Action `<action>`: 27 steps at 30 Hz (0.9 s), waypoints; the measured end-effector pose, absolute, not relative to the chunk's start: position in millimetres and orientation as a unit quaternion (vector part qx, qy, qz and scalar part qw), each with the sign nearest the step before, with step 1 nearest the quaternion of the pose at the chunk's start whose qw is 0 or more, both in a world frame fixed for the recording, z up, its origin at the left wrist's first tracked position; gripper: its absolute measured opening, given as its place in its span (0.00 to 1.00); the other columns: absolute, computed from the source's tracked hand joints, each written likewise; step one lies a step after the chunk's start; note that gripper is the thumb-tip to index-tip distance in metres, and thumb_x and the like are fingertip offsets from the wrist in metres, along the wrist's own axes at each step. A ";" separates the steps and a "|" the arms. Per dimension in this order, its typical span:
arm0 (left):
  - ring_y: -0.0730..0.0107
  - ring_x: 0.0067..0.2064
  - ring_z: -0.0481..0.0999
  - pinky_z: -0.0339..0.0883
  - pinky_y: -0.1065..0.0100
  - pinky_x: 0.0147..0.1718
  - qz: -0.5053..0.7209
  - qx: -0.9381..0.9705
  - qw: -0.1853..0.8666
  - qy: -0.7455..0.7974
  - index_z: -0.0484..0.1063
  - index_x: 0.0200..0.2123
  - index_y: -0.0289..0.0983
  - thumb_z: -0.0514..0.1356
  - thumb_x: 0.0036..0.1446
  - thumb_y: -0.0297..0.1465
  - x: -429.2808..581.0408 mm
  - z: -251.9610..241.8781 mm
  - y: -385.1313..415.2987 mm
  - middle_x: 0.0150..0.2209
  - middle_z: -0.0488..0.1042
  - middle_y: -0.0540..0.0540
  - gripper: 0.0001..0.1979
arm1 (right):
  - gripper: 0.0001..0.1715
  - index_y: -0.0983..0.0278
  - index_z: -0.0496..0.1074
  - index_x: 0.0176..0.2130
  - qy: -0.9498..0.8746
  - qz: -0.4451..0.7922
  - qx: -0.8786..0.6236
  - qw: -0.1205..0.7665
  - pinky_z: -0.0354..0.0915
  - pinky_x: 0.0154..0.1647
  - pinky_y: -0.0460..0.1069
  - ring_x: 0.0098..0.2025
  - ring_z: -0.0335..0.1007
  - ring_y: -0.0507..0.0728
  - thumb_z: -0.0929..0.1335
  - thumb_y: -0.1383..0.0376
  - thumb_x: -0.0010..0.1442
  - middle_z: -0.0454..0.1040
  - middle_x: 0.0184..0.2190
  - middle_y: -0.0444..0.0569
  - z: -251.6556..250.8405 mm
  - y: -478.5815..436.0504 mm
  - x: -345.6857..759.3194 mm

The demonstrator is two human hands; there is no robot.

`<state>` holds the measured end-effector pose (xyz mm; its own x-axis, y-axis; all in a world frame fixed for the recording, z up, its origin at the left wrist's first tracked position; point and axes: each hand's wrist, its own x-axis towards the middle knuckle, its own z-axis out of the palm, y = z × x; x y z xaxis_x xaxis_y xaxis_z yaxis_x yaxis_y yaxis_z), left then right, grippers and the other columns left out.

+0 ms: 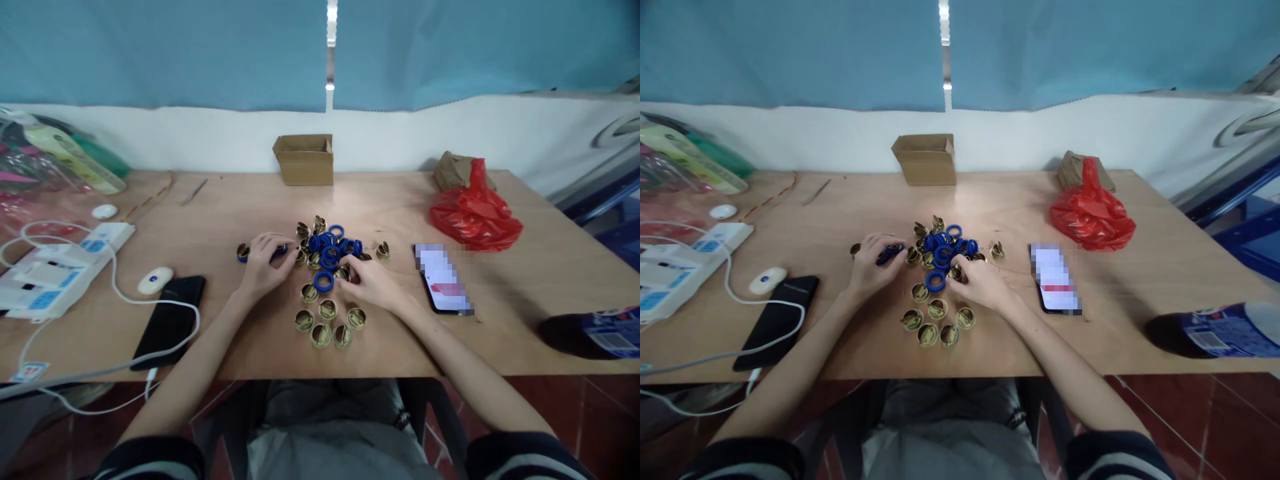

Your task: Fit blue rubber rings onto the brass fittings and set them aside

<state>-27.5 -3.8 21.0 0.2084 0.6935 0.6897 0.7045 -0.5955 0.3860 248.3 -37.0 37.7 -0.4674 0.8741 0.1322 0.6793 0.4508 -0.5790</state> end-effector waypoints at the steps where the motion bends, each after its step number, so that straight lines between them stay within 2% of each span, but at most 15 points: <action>1: 0.57 0.45 0.77 0.68 0.53 0.50 -0.436 -0.799 -0.016 -0.413 0.75 0.40 0.39 0.62 0.60 0.33 -23.8 26.3 -9.2 0.39 0.80 0.43 0.06 | 0.15 0.63 0.71 0.47 -0.832 0.233 -0.465 0.192 0.52 0.29 0.48 0.25 0.64 0.52 0.69 0.60 0.61 0.70 0.23 0.41 36.9 -36.5 249.1; 4: 0.61 0.38 0.75 0.69 0.55 0.46 -0.396 -0.850 -0.083 -0.337 0.75 0.39 0.39 0.61 0.60 0.32 -11.5 34.6 -24.7 0.34 0.79 0.45 0.05 | 0.17 0.63 0.70 0.50 -0.847 0.241 -0.446 0.160 0.52 0.29 0.48 0.25 0.65 0.52 0.69 0.65 0.60 0.72 0.24 0.42 36.0 -34.2 251.7; 9: 0.62 0.36 0.72 0.69 0.59 0.41 -0.349 -0.876 -0.123 -0.310 0.75 0.39 0.40 0.64 0.57 0.34 3.4 29.4 -34.9 0.31 0.76 0.47 0.06 | 0.12 0.65 0.71 0.44 -0.848 0.235 -0.444 0.170 0.51 0.27 0.47 0.23 0.62 0.51 0.70 0.64 0.60 0.70 0.22 0.41 35.5 -30.1 253.5; 14: 0.61 0.41 0.71 0.70 0.60 0.43 -0.330 -0.880 -0.131 -0.315 0.76 0.41 0.39 0.65 0.57 0.32 4.3 21.8 -33.3 0.35 0.73 0.45 0.08 | 0.15 0.65 0.72 0.46 -0.830 0.244 -0.440 0.242 0.56 0.28 0.47 0.23 0.62 0.51 0.71 0.60 0.61 0.68 0.22 0.39 36.6 -29.9 253.8; 21: 0.62 0.43 0.73 0.72 0.58 0.46 -0.377 -0.866 -0.108 -0.311 0.76 0.35 0.39 0.65 0.59 0.28 9.5 17.1 -34.2 0.39 0.74 0.44 0.01 | 0.20 0.63 0.72 0.50 -0.814 0.238 -0.431 0.308 0.61 0.30 0.47 0.25 0.64 0.52 0.69 0.53 0.66 0.67 0.23 0.40 49.7 -33.0 256.1; 25: 0.60 0.52 0.77 0.73 0.56 0.51 -0.432 -0.820 -0.142 -0.347 0.71 0.38 0.38 0.60 0.63 0.27 10.5 18.3 -34.4 0.48 0.76 0.39 0.01 | 0.21 0.63 0.71 0.53 -0.810 0.235 -0.431 0.321 0.65 0.34 0.50 0.31 0.70 0.55 0.68 0.54 0.66 0.76 0.34 0.48 53.7 -34.7 255.6; 27: 0.59 0.55 0.78 0.74 0.57 0.52 -0.458 -0.802 -0.155 -0.352 0.69 0.38 0.38 0.59 0.65 0.27 9.3 18.2 -33.8 0.50 0.78 0.38 0.01 | 0.20 0.64 0.70 0.52 -0.805 0.241 -0.439 0.317 0.66 0.35 0.51 0.32 0.71 0.56 0.67 0.55 0.67 0.77 0.37 0.51 54.4 -36.6 253.6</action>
<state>9.3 -33.8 18.2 0.3330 0.7053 0.6258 0.4221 -0.7050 0.5700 253.6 -36.6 54.4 -0.4139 0.8600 0.2985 0.5542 0.4982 -0.6668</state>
